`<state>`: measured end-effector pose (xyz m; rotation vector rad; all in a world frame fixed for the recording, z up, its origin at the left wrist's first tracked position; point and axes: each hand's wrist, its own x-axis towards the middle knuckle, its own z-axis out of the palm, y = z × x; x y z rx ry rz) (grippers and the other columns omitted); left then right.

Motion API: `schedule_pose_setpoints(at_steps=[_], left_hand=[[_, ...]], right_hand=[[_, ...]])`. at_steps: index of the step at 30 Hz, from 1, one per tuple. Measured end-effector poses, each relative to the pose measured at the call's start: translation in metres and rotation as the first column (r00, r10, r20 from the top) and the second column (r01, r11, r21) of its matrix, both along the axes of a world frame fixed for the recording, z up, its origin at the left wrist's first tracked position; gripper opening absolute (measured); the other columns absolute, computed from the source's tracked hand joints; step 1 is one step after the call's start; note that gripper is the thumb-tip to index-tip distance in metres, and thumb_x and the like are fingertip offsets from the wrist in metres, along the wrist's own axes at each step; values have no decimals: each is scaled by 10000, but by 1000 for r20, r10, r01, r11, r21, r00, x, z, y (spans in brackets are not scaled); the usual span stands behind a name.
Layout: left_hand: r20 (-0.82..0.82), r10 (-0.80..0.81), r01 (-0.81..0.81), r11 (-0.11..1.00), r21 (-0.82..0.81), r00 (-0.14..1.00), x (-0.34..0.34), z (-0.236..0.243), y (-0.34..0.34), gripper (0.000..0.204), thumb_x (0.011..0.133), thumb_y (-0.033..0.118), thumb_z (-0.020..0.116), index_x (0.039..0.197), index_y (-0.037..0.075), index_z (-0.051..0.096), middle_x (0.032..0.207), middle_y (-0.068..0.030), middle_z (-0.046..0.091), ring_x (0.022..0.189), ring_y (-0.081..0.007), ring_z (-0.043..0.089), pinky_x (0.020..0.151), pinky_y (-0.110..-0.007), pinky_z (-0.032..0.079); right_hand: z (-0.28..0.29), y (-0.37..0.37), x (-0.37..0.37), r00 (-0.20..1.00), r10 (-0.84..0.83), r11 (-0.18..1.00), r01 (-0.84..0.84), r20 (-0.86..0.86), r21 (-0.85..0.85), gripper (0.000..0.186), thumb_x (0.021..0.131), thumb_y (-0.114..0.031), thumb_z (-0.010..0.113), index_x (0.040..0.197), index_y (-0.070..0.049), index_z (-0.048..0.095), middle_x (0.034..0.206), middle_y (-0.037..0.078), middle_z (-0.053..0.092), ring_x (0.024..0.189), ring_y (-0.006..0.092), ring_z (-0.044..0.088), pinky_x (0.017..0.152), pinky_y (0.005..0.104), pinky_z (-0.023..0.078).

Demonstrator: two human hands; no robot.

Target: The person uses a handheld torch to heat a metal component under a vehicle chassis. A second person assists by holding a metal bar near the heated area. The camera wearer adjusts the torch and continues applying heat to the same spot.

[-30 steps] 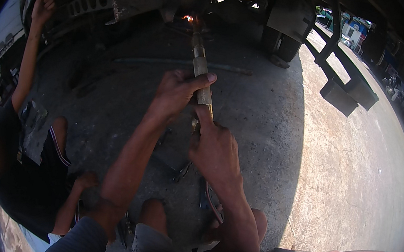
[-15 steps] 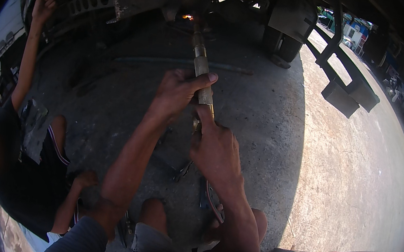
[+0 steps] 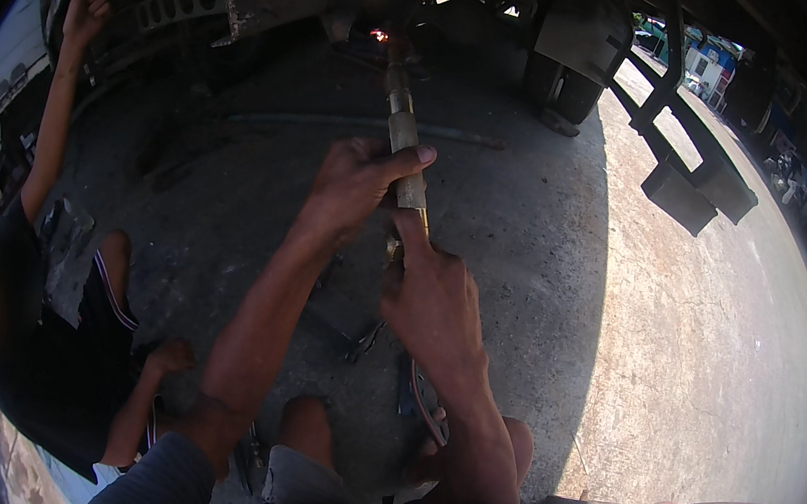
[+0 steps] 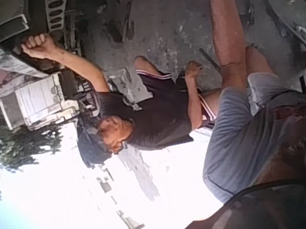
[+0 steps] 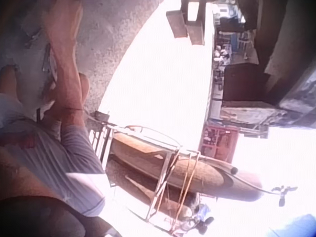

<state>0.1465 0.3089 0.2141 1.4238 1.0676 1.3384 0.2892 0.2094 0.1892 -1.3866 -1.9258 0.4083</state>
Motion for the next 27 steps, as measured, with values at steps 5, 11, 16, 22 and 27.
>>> schedule_pose_setpoints(at_steps=[5,11,16,22,27], left_hand=[[-18,0,0,1000,5,1000,-2,0,0,445,888,371,892,901,-54,760,802,-112,732,708,-173,690,639,-351,530],[-22,11,-10,1000,6,1000,-3,-2,1,449,889,372,892,906,-58,763,807,-113,734,707,-173,691,640,-352,535],[-19,9,-10,1000,-1,1000,-2,2,-3,442,895,368,889,920,-54,762,820,-113,736,720,-173,697,655,-341,543],[12,-8,8,1000,-12,1000,-1,3,-4,420,905,350,880,922,-52,756,823,-113,734,718,-170,694,657,-341,543],[62,-29,30,999,-16,998,1,12,-10,369,933,309,855,926,-43,745,822,-102,733,709,-164,689,640,-346,533]], right_hand=[[1,0,0,1000,2,1000,-2,2,-4,439,967,-32,621,1379,-121,496,843,283,721,843,503,756,757,600,570],[6,-1,-3,999,-34,997,34,-4,-75,406,967,-24,662,1337,-139,538,941,269,756,943,497,762,785,575,570],[7,-3,-3,999,-42,998,42,7,-49,415,964,-28,669,1341,-139,537,944,273,755,955,502,759,790,580,564],[4,-3,0,999,-13,1000,13,40,0,458,965,-43,645,1390,-127,497,886,279,736,883,504,754,766,595,567],[10,-9,0,999,-39,999,39,-9,-7,571,973,-51,652,1494,-155,443,929,284,746,909,519,751,799,597,585]])
